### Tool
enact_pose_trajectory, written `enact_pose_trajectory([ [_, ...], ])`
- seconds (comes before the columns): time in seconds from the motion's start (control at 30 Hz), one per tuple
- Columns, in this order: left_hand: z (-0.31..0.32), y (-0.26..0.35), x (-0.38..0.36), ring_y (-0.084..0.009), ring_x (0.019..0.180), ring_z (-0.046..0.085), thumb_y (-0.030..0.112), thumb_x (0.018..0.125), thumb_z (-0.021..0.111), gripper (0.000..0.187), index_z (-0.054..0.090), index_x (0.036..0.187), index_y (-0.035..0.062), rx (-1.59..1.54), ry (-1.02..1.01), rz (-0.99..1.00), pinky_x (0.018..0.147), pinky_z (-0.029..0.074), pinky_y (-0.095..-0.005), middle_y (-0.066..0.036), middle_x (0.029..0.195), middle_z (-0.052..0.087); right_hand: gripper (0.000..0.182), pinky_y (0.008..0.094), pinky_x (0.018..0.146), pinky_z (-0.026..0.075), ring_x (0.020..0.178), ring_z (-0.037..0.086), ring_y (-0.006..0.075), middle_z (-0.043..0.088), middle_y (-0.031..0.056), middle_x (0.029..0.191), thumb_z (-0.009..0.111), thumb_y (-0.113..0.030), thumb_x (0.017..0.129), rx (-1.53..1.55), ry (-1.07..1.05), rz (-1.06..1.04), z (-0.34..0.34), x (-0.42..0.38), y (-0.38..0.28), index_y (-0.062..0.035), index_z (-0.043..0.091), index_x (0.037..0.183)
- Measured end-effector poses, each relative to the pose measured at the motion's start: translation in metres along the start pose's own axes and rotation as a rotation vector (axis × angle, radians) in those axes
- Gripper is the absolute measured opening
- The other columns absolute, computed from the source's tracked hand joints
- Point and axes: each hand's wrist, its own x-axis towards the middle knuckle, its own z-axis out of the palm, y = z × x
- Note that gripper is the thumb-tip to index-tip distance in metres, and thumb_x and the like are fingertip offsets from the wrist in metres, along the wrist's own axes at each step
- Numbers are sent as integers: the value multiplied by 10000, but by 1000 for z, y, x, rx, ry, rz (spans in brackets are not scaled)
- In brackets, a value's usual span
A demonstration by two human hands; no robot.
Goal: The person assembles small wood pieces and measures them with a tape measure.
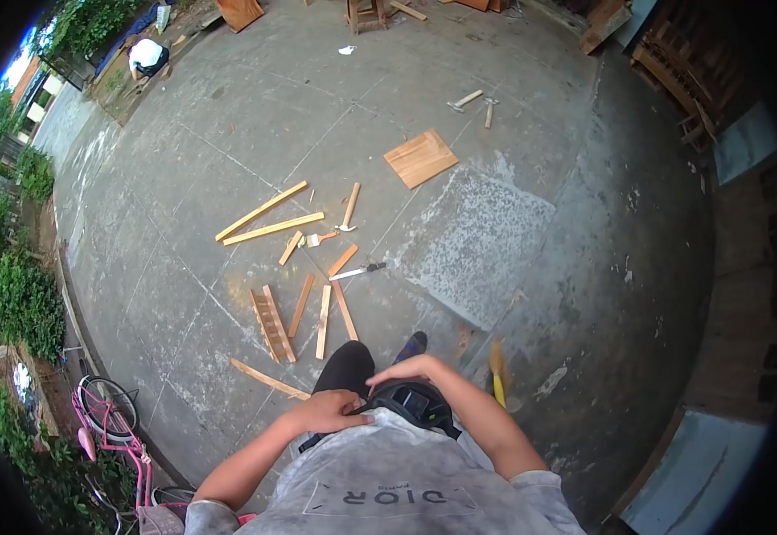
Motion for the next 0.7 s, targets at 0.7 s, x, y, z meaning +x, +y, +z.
enact_pose_trajectory([
  [0.7,-185,128,265,-343,847,699,173,826,693,191,718,969,50,-54,-105,849,733,536,-451,-131,915,703,504,304,937,560,1140,641,107,653,52,1356,552,-393,1077,602,587,154,-89,-293,-13,-66,562,1460],
])
